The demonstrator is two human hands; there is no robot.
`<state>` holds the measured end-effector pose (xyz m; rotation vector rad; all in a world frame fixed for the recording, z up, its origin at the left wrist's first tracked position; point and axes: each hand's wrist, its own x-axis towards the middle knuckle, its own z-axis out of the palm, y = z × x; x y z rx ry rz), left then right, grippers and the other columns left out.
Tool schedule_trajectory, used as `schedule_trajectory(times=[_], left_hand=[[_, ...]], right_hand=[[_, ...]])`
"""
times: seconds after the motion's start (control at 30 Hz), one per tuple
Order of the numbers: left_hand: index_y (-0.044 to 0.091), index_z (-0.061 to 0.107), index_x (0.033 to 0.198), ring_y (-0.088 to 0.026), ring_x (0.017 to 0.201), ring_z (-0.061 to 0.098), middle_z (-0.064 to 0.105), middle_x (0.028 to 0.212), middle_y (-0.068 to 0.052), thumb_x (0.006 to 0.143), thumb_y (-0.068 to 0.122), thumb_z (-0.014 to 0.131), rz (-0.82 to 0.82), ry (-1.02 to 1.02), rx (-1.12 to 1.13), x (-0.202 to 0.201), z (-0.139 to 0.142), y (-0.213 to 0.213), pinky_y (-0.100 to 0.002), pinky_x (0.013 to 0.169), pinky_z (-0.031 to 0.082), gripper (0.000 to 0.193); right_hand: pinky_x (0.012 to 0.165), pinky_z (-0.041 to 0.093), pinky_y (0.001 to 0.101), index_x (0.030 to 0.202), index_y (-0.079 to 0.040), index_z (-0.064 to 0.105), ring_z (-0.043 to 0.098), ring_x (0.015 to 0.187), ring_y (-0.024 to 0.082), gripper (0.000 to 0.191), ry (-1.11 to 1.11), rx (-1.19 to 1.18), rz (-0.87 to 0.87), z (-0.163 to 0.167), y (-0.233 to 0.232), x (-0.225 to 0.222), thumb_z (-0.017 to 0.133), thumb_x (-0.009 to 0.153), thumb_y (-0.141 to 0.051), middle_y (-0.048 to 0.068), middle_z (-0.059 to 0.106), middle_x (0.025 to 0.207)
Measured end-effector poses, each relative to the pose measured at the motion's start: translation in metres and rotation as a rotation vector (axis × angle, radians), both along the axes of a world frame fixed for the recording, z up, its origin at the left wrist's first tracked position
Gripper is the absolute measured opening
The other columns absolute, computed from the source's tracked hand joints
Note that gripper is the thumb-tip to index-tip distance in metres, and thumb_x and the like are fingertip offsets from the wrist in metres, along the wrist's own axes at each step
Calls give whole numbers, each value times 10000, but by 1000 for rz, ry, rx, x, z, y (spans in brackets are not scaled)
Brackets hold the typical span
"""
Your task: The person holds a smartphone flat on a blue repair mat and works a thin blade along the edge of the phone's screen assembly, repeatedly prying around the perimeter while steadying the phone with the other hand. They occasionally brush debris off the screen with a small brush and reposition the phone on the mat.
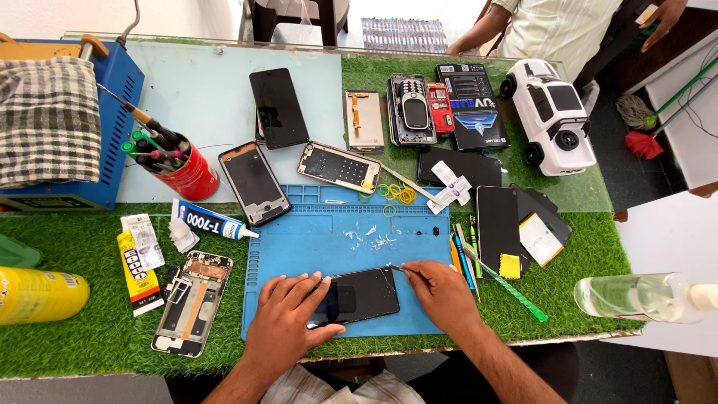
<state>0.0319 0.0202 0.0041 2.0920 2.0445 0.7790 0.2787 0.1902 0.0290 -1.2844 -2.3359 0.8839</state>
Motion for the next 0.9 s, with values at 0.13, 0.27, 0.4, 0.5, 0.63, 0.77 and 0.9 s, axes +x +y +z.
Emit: schedule_trajectory(times=[0.13, 0.27, 0.4, 0.5, 0.63, 0.77, 0.9], left_hand=[[59, 660, 1277, -275, 1236, 544, 634, 1299, -99, 745, 622, 778, -1, 2, 10, 0, 0, 1, -535, 1106, 319, 782], [61, 651, 1307, -267, 1208, 552, 635, 1306, -95, 737, 613, 780, 3, -11, -13, -1, 0, 0, -517, 1099, 331, 804], [66, 644, 1303, -272, 1215, 556, 631, 1290, -108, 745, 623, 782, 1, 10, 17, 0, 0, 0, -527, 1096, 324, 800], [65, 642, 1303, -273, 1203, 558, 632, 1285, -111, 737, 632, 780, -2, 11, 22, -1, 0, 1, -525, 1092, 327, 813], [71, 644, 1312, -267, 1213, 561, 637, 1294, -99, 743, 625, 778, 4, 3, 14, -1, 1, 0, -517, 1101, 331, 805], [65, 643, 1306, -273, 1215, 556, 634, 1286, -107, 737, 626, 787, 2, 5, 7, 0, 2, 0, -526, 1099, 324, 811], [70, 645, 1300, -273, 1226, 553, 637, 1291, -100, 742, 618, 785, 3, 13, 28, -1, 1, 0, -528, 1104, 323, 795]], right_hand=[[745, 567, 379, 1049, -75, 786, 727, 857, 268, 176, 1, 50, 50, -4, -4, 2, 706, 913, -154, 92, 773, 919], [755, 566, 384, 1047, -62, 774, 722, 872, 278, 169, 49, 186, 130, -9, -8, 5, 713, 899, -117, 106, 762, 933], [732, 562, 375, 1052, -55, 767, 719, 840, 260, 161, 62, 214, 103, -10, -7, 8, 714, 908, -104, 93, 760, 908], [699, 561, 365, 1053, -62, 769, 715, 799, 238, 163, 66, 221, 116, -8, -6, 11, 721, 902, -102, 80, 753, 883], [683, 549, 370, 1023, -53, 762, 705, 792, 241, 143, 108, 270, 237, -7, -6, 11, 730, 887, -82, 80, 738, 870], [689, 544, 387, 1011, -36, 755, 694, 791, 257, 137, 101, 299, 264, -7, 0, 3, 736, 882, -76, 93, 726, 860], [690, 547, 378, 1015, -41, 757, 698, 801, 249, 124, 130, 281, 172, -6, 7, -1, 722, 902, -78, 86, 728, 870]])
